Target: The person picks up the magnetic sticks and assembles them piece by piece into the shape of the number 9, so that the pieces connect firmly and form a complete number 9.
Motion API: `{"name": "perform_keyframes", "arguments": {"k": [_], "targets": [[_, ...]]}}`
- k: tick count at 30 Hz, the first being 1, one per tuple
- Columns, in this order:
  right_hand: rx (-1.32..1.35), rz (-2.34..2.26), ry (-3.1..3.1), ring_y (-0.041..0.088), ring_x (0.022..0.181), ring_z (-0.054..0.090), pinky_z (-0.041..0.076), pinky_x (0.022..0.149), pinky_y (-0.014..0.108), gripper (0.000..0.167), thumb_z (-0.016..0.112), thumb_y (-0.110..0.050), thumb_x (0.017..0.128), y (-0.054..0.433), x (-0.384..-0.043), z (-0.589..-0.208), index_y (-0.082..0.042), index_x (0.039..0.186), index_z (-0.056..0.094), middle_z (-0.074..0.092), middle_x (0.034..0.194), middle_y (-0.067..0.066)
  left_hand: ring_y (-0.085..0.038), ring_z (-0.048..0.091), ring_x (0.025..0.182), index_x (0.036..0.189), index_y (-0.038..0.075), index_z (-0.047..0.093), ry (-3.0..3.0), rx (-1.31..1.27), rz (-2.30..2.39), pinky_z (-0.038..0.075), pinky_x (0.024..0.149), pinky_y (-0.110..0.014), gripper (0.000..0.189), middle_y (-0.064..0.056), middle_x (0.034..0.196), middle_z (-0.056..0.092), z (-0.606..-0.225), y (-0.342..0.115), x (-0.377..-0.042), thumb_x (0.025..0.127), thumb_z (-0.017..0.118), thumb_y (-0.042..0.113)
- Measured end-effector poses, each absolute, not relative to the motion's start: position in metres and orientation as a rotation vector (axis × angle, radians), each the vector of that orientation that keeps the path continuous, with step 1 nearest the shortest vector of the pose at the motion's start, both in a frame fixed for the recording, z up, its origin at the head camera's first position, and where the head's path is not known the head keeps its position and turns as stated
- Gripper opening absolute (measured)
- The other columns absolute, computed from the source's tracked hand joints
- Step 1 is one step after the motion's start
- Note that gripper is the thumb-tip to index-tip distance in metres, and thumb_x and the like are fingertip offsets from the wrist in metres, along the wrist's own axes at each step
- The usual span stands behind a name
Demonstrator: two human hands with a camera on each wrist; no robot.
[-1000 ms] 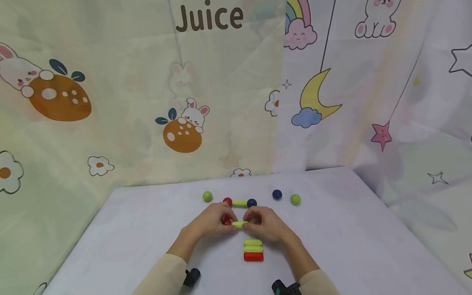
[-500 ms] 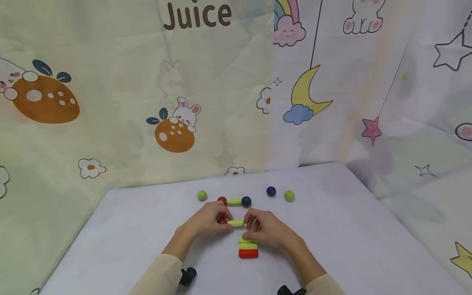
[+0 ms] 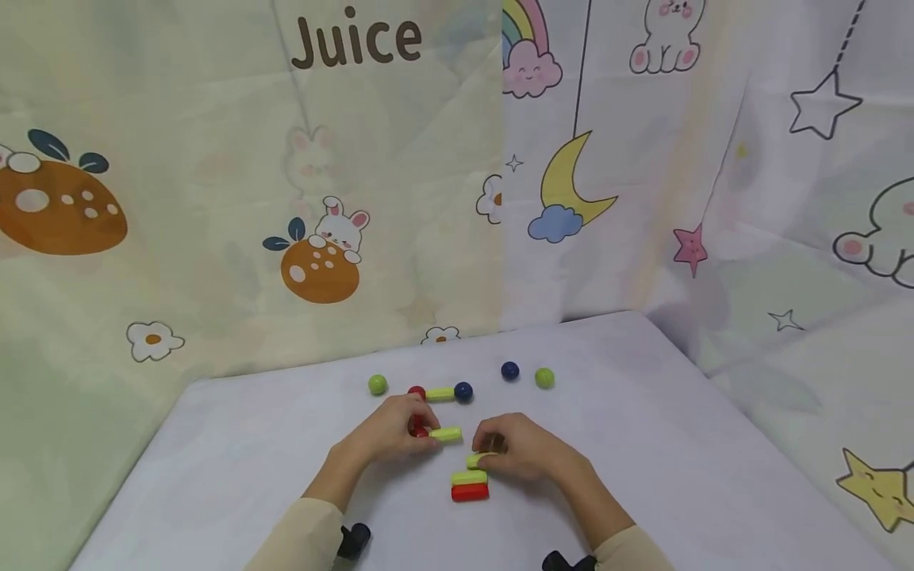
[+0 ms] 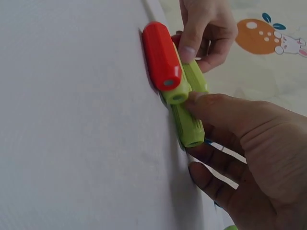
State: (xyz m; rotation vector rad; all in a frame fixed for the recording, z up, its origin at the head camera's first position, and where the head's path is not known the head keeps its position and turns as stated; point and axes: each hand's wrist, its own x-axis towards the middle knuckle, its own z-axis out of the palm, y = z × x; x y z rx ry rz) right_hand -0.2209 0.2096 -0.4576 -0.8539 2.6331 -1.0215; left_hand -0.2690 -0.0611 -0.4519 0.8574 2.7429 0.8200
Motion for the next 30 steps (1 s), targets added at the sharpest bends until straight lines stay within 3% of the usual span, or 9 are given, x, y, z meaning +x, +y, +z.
{"name": "perform_keyframes", "arguments": {"k": [12, 24, 27, 30], "targets": [[-0.855, -0.991, 2.762, 0.008, 0.086, 0.059, 0.052, 0.075, 0.025, 0.022, 0.077, -0.010, 0.089, 0.220, -0.221, -0.459, -0.022, 0.106, 0.072, 0.065, 0.097, -0.011, -0.011, 0.056, 0.087, 0.094, 0.026, 0.073, 2.716, 0.834, 0.858, 0.050, 0.075, -0.026, 0.016, 0.011, 0.088, 0.062, -0.451, -0.064, -0.270, 0.084, 0.085, 0.028], [-0.809, -1.002, 2.812, 0.004, 0.095, 0.061, 0.055, 0.086, 0.028, 0.029, 0.075, -0.013, 0.093, 0.231, -0.225, -0.464, -0.024, 0.119, 0.071, 0.063, 0.104, -0.017, -0.010, 0.056, 0.084, 0.094, 0.026, 0.073, 2.707, 0.863, 0.851, 0.049, 0.073, -0.026, 0.012, 0.011, 0.086, 0.063, -0.448, -0.059, -0.273, 0.087, 0.081, 0.031], [-0.797, -1.010, 2.818, 0.003, 0.096, 0.061, 0.055, 0.086, 0.027, 0.028, 0.075, -0.014, 0.093, 0.232, -0.226, -0.464, -0.026, 0.119, 0.071, 0.063, 0.104, -0.018, -0.012, 0.056, 0.086, 0.097, 0.026, 0.073, 2.732, 0.833, 0.866, 0.051, 0.074, -0.028, 0.011, 0.008, 0.093, 0.062, -0.449, -0.057, -0.274, 0.090, 0.077, 0.034], [-0.818, -1.034, 2.834, 0.003, 0.095, 0.061, 0.056, 0.085, 0.028, 0.027, 0.074, -0.015, 0.093, 0.230, -0.227, -0.465, -0.026, 0.117, 0.069, 0.063, 0.105, -0.017, -0.015, 0.053, 0.101, 0.105, 0.026, 0.073, 2.804, 0.810, 0.872, 0.054, 0.083, -0.032, 0.017, 0.005, 0.113, 0.059, -0.451, -0.056, -0.276, 0.092, 0.075, 0.036]]}}
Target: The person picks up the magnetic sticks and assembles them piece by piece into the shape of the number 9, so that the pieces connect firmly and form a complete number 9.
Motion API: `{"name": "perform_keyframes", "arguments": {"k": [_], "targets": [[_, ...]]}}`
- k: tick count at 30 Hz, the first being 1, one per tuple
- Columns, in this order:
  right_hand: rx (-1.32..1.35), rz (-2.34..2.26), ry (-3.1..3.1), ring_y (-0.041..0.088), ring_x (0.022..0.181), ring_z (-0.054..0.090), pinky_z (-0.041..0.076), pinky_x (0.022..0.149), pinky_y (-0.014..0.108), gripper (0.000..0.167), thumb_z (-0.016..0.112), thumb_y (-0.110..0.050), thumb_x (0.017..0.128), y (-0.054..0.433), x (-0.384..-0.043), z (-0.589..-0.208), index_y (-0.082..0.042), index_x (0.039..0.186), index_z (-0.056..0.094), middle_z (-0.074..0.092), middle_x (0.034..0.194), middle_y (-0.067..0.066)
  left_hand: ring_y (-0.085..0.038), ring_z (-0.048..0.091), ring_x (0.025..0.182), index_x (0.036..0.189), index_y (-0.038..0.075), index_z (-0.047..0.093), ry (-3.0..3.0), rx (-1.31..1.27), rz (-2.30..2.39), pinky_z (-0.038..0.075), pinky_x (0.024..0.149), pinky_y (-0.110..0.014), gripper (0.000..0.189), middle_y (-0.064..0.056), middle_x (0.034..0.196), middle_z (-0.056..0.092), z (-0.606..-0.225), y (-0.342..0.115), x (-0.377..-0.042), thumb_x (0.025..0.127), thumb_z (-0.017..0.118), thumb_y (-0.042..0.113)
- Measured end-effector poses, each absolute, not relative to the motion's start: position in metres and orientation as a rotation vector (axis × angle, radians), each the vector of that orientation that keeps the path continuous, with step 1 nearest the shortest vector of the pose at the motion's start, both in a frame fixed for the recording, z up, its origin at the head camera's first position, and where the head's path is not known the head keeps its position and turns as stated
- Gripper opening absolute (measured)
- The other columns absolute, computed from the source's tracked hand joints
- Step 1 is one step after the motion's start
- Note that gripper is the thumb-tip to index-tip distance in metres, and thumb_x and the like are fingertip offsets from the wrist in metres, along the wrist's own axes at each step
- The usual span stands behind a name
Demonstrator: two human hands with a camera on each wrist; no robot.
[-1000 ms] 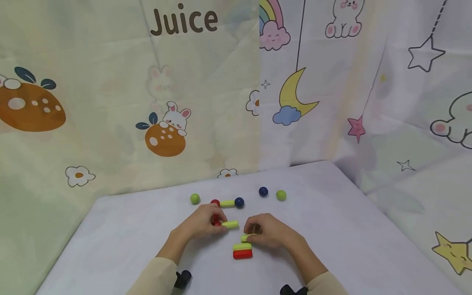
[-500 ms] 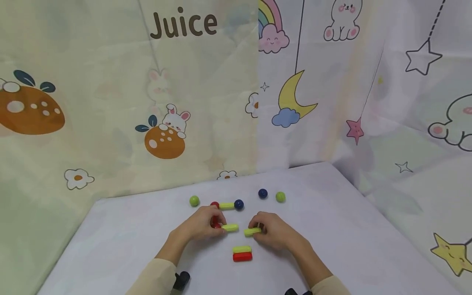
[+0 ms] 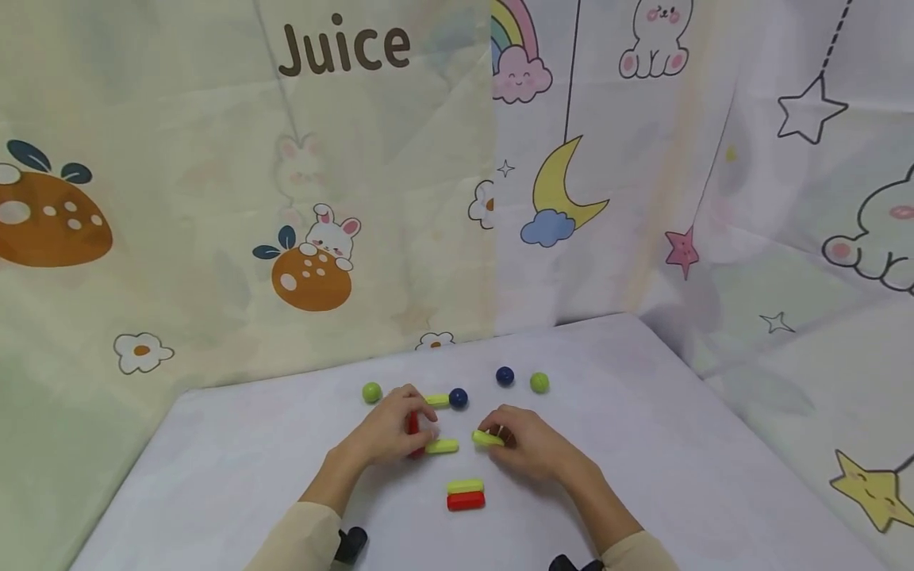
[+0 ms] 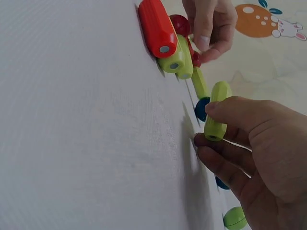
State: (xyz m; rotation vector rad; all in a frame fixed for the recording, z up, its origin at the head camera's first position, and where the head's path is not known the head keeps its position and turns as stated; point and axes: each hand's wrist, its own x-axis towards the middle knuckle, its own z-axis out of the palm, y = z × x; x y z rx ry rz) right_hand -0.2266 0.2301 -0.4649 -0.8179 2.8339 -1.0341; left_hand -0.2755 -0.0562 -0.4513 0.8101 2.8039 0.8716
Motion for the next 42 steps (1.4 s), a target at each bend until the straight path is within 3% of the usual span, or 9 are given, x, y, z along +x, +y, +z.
{"name": "perform_keyframes", "arguments": {"k": [3, 7, 15, 21, 28, 36, 42], "targets": [[-0.869, -1.089, 2.847, 0.006, 0.095, 0.062, 0.057, 0.084, 0.029, 0.026, 0.073, -0.013, 0.093, 0.226, -0.228, -0.463, -0.022, 0.117, 0.068, 0.065, 0.106, -0.013, -0.019, 0.046, 0.121, 0.114, 0.026, 0.072, 2.873, 0.809, 0.887, 0.054, 0.096, -0.041, 0.025, 0.003, 0.133, 0.053, -0.451, -0.057, -0.278, 0.092, 0.074, 0.037], [-0.893, -1.141, 2.845, 0.009, 0.095, 0.064, 0.058, 0.084, 0.032, 0.025, 0.072, -0.011, 0.093, 0.222, -0.229, -0.462, -0.018, 0.116, 0.067, 0.066, 0.107, -0.009, -0.025, 0.044, 0.131, 0.124, 0.024, 0.069, 2.865, 0.817, 0.939, 0.051, 0.104, -0.048, 0.033, 0.001, 0.143, 0.052, -0.449, -0.059, -0.283, 0.093, 0.073, 0.033], [-0.784, -1.138, 2.849, 0.011, 0.098, 0.064, 0.058, 0.085, 0.031, 0.025, 0.073, -0.013, 0.093, 0.218, -0.232, -0.459, -0.020, 0.116, 0.067, 0.067, 0.109, -0.010, -0.025, 0.046, 0.131, 0.136, 0.025, 0.061, 2.834, 0.723, 0.961, 0.047, 0.108, -0.053, 0.044, 0.001, 0.145, 0.053, -0.453, -0.055, -0.294, 0.094, 0.072, 0.032], [-0.740, -1.149, 2.842, 0.011, 0.098, 0.064, 0.059, 0.084, 0.032, 0.024, 0.074, -0.012, 0.092, 0.217, -0.232, -0.457, -0.019, 0.115, 0.068, 0.067, 0.107, -0.010, -0.024, 0.051, 0.128, 0.136, 0.028, 0.061, 2.791, 0.653, 1.029, 0.045, 0.110, -0.052, 0.043, -0.002, 0.142, 0.056, -0.463, -0.050, -0.301, 0.095, 0.072, 0.031], [-0.734, -1.153, 2.833, 0.012, 0.098, 0.064, 0.058, 0.084, 0.033, 0.023, 0.075, -0.015, 0.093, 0.215, -0.235, -0.460, -0.020, 0.114, 0.068, 0.068, 0.107, -0.011, -0.029, 0.053, 0.129, 0.134, 0.021, 0.063, 2.714, 0.604, 1.224, 0.045, 0.110, -0.054, 0.040, -0.004, 0.137, 0.061, -0.472, -0.054, -0.304, 0.095, 0.073, 0.023], [-0.703, -1.116, 2.855, 0.008, 0.095, 0.062, 0.057, 0.083, 0.028, 0.025, 0.074, -0.015, 0.092, 0.210, -0.240, -0.466, -0.023, 0.115, 0.068, 0.066, 0.103, -0.014, -0.026, 0.053, 0.127, 0.131, 0.021, 0.066, 2.617, 0.505, 1.388, 0.048, 0.107, -0.050, 0.037, -0.001, 0.132, 0.064, -0.480, -0.057, -0.312, 0.097, 0.071, 0.033], [-0.670, -1.095, 2.883, 0.007, 0.089, 0.061, 0.055, 0.080, 0.027, 0.023, 0.073, -0.018, 0.092, 0.209, -0.248, -0.468, -0.023, 0.115, 0.069, 0.066, 0.098, -0.014, -0.025, 0.055, 0.125, 0.125, 0.021, 0.070, 2.613, 0.477, 1.418, 0.047, 0.109, -0.050, 0.030, -0.001, 0.129, 0.066, -0.482, -0.053, -0.316, 0.096, 0.072, 0.027]]}}
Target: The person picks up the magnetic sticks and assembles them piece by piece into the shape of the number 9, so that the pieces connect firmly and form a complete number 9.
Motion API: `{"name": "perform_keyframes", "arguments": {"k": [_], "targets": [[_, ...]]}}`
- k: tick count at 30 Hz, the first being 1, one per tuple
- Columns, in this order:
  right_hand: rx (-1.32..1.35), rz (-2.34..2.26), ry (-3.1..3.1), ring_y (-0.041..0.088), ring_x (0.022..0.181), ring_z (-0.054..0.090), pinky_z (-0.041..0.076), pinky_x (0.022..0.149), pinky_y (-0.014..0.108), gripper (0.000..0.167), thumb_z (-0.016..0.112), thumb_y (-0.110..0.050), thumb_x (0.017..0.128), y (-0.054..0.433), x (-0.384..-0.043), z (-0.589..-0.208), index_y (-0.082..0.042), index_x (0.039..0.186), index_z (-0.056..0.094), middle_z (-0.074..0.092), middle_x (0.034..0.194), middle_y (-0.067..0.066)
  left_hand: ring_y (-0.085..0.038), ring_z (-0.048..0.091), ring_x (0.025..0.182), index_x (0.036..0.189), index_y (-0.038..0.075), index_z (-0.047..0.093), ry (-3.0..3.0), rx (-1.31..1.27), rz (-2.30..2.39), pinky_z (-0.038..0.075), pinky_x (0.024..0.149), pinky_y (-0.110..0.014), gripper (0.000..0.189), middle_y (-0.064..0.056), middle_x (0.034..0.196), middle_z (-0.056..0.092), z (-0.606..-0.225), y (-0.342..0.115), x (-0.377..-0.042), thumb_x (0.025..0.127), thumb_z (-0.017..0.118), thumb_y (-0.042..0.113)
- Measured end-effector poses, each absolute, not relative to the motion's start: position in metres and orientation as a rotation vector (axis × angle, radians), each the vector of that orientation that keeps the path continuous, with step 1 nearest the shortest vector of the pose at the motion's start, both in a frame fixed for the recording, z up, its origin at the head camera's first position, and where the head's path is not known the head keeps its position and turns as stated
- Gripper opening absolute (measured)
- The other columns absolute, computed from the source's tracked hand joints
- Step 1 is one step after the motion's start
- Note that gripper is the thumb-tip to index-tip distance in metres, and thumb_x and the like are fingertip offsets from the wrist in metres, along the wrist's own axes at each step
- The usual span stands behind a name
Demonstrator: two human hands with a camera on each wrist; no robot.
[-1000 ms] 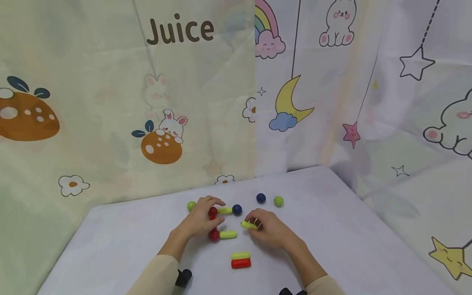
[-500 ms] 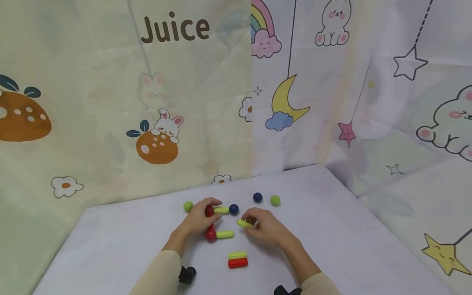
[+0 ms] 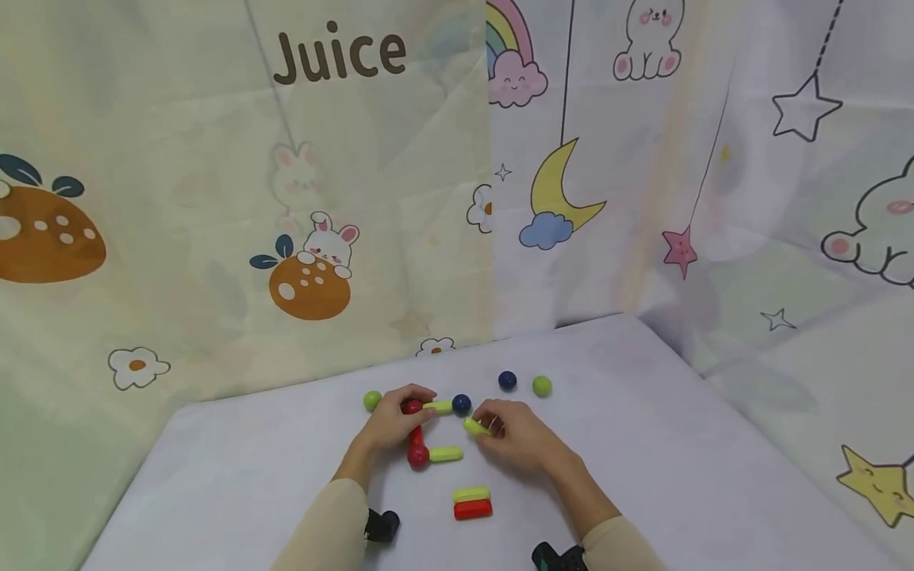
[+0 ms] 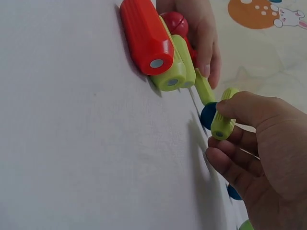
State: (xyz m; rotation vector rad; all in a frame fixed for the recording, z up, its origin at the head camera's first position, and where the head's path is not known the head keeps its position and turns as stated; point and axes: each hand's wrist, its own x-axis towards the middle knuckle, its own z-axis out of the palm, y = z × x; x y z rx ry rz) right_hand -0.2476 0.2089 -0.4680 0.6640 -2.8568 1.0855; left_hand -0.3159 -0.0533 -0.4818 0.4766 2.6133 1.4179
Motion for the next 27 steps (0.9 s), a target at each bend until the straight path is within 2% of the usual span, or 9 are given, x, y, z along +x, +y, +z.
{"name": "perform_keyframes", "arguments": {"k": [7, 14, 21, 27], "targets": [[0.566, 1.097, -2.873, 0.008, 0.088, 0.062, 0.055, 0.079, 0.028, 0.019, 0.074, -0.018, 0.092, 0.202, -0.255, -0.468, -0.022, 0.110, 0.069, 0.068, 0.097, -0.011, -0.025, 0.055, 0.119, 0.115, 0.024, 0.074, 2.634, 0.400, 1.422, 0.049, 0.106, -0.048, 0.023, -0.003, 0.128, 0.065, -0.486, -0.050, -0.317, 0.093, 0.077, 0.023], [0.484, 1.124, -2.879, 0.009, 0.087, 0.062, 0.055, 0.080, 0.029, 0.018, 0.074, -0.021, 0.093, 0.196, -0.262, -0.471, -0.020, 0.110, 0.070, 0.067, 0.094, -0.010, -0.025, 0.053, 0.121, 0.112, 0.030, 0.074, 2.638, 0.309, 1.422, 0.050, 0.106, -0.048, 0.020, -0.001, 0.129, 0.063, -0.485, -0.049, -0.316, 0.093, 0.077, 0.027], [0.399, 1.142, -2.875, 0.009, 0.086, 0.061, 0.054, 0.081, 0.029, 0.017, 0.076, -0.021, 0.092, 0.193, -0.266, -0.471, -0.019, 0.108, 0.071, 0.068, 0.092, -0.010, -0.025, 0.053, 0.123, 0.112, 0.029, 0.075, 2.639, 0.328, 1.440, 0.048, 0.107, -0.048, 0.019, 0.000, 0.128, 0.064, -0.482, -0.050, -0.315, 0.094, 0.076, 0.026], [0.312, 1.175, -2.893, 0.010, 0.084, 0.061, 0.053, 0.077, 0.029, 0.018, 0.076, -0.024, 0.091, 0.187, -0.266, -0.470, -0.016, 0.107, 0.073, 0.069, 0.089, -0.008, -0.024, 0.055, 0.118, 0.111, 0.026, 0.075, 2.638, 0.322, 1.460, 0.048, 0.106, -0.047, 0.018, -0.001, 0.125, 0.065, -0.482, -0.051, -0.313, 0.093, 0.076, 0.023]]}}
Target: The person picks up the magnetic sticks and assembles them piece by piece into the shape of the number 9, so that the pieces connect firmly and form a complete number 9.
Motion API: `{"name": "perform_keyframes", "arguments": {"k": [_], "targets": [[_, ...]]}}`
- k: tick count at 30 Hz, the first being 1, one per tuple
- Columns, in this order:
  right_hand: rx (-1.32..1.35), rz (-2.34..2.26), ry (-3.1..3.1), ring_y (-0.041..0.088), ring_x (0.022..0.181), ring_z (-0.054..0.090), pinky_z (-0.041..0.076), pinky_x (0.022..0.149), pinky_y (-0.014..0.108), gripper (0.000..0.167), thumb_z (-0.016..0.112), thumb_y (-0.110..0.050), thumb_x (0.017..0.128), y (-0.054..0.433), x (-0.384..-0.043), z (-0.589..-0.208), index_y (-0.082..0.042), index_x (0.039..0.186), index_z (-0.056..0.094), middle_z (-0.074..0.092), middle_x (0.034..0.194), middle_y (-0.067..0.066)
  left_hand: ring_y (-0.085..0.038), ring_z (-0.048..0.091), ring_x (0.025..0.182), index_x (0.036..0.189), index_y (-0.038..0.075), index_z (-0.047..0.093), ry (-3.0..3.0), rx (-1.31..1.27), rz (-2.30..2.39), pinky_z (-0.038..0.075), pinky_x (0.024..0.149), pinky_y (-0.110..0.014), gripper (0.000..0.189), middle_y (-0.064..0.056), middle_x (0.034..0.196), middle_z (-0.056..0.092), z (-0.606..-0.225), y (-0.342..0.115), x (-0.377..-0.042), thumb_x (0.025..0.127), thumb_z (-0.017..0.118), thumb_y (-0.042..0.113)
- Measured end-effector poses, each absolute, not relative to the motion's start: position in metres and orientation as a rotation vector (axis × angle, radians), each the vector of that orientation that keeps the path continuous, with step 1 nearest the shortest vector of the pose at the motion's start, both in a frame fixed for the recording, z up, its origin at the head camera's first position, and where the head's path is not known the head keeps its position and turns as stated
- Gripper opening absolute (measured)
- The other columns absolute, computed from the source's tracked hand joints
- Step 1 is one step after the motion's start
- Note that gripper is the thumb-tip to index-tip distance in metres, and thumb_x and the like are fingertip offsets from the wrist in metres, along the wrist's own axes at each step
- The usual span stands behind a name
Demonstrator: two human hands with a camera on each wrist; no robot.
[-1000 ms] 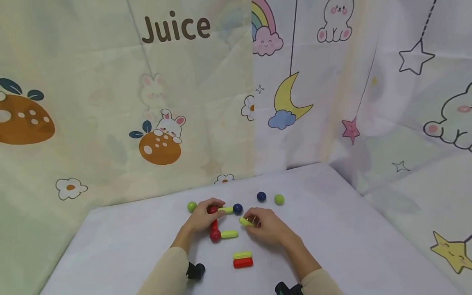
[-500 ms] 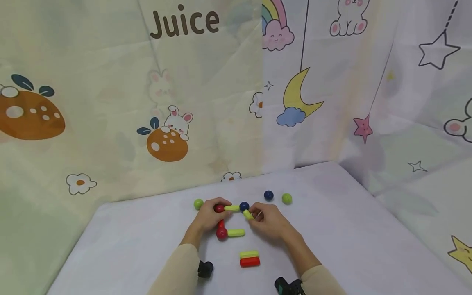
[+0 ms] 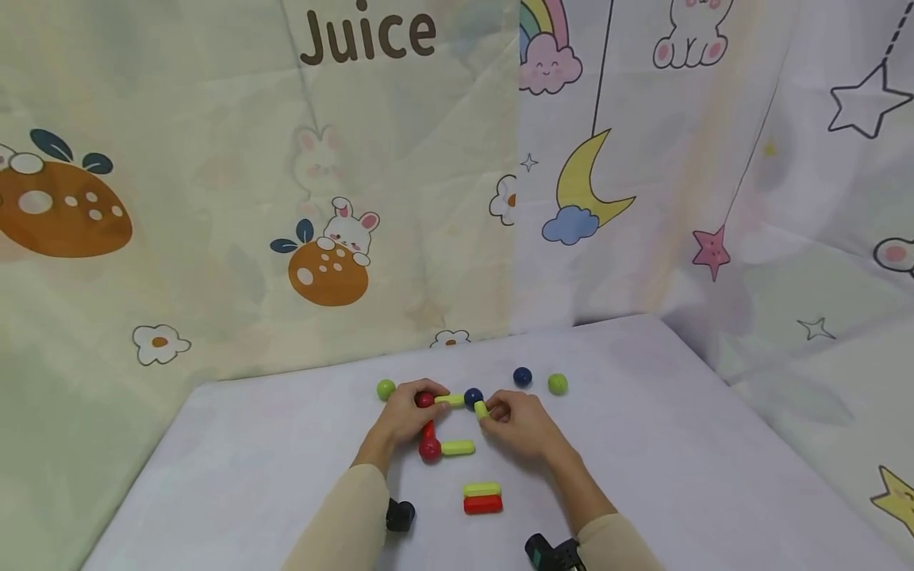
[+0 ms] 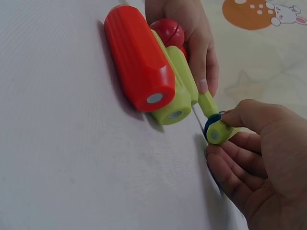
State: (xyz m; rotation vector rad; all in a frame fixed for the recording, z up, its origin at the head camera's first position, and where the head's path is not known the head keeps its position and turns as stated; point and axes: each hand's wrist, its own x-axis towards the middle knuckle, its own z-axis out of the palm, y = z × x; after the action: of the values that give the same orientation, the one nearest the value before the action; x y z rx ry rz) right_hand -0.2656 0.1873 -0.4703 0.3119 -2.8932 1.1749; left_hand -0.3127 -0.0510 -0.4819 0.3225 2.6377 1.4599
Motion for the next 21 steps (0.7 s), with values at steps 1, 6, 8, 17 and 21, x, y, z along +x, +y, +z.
{"name": "perform_keyframes", "arguments": {"k": [1, 6, 8, 17, 21], "targets": [[0.302, 1.185, -2.891, 0.010, 0.083, 0.061, 0.053, 0.076, 0.028, 0.018, 0.076, -0.024, 0.091, 0.187, -0.265, -0.470, -0.015, 0.106, 0.073, 0.069, 0.088, -0.008, -0.024, 0.055, 0.117, 0.111, 0.026, 0.075, 2.638, 0.324, 1.462, 0.048, 0.106, -0.047, 0.018, -0.001, 0.124, 0.066, -0.482, -0.051, -0.313, 0.093, 0.076, 0.022], [0.288, 1.249, -2.876, 0.010, 0.077, 0.063, 0.052, 0.070, 0.025, 0.016, 0.075, -0.023, 0.091, 0.185, -0.265, -0.470, -0.013, 0.103, 0.074, 0.070, 0.084, -0.007, -0.023, 0.056, 0.115, 0.111, 0.026, 0.075, 2.650, 0.322, 1.451, 0.049, 0.105, -0.047, 0.018, -0.001, 0.123, 0.066, -0.483, -0.048, -0.313, 0.094, 0.075, 0.023], [0.280, 1.270, -2.882, 0.010, 0.074, 0.062, 0.052, 0.067, 0.025, 0.016, 0.074, -0.023, 0.091, 0.184, -0.265, -0.470, -0.012, 0.102, 0.074, 0.070, 0.082, -0.006, -0.022, 0.056, 0.115, 0.112, 0.025, 0.074, 2.655, 0.331, 1.444, 0.049, 0.105, -0.047, 0.018, -0.001, 0.123, 0.066, -0.483, -0.048, -0.313, 0.094, 0.075, 0.023], [0.185, 1.323, -2.896, 0.010, 0.071, 0.063, 0.050, 0.067, 0.028, 0.020, 0.074, -0.023, 0.088, 0.178, -0.266, -0.468, -0.008, 0.102, 0.074, 0.072, 0.079, -0.004, -0.022, 0.057, 0.114, 0.113, 0.024, 0.075, 2.664, 0.325, 1.457, 0.047, 0.106, -0.046, 0.018, -0.003, 0.124, 0.067, -0.486, -0.049, -0.316, 0.095, 0.073, 0.025], [0.157, 1.324, -2.884, 0.010, 0.072, 0.063, 0.050, 0.069, 0.029, 0.018, 0.074, -0.024, 0.090, 0.176, -0.266, -0.468, -0.010, 0.100, 0.074, 0.072, 0.078, -0.005, -0.023, 0.057, 0.114, 0.115, 0.024, 0.074, 2.652, 0.311, 1.460, 0.047, 0.106, -0.047, 0.019, -0.003, 0.125, 0.066, -0.485, -0.050, -0.317, 0.096, 0.073, 0.026]]}}
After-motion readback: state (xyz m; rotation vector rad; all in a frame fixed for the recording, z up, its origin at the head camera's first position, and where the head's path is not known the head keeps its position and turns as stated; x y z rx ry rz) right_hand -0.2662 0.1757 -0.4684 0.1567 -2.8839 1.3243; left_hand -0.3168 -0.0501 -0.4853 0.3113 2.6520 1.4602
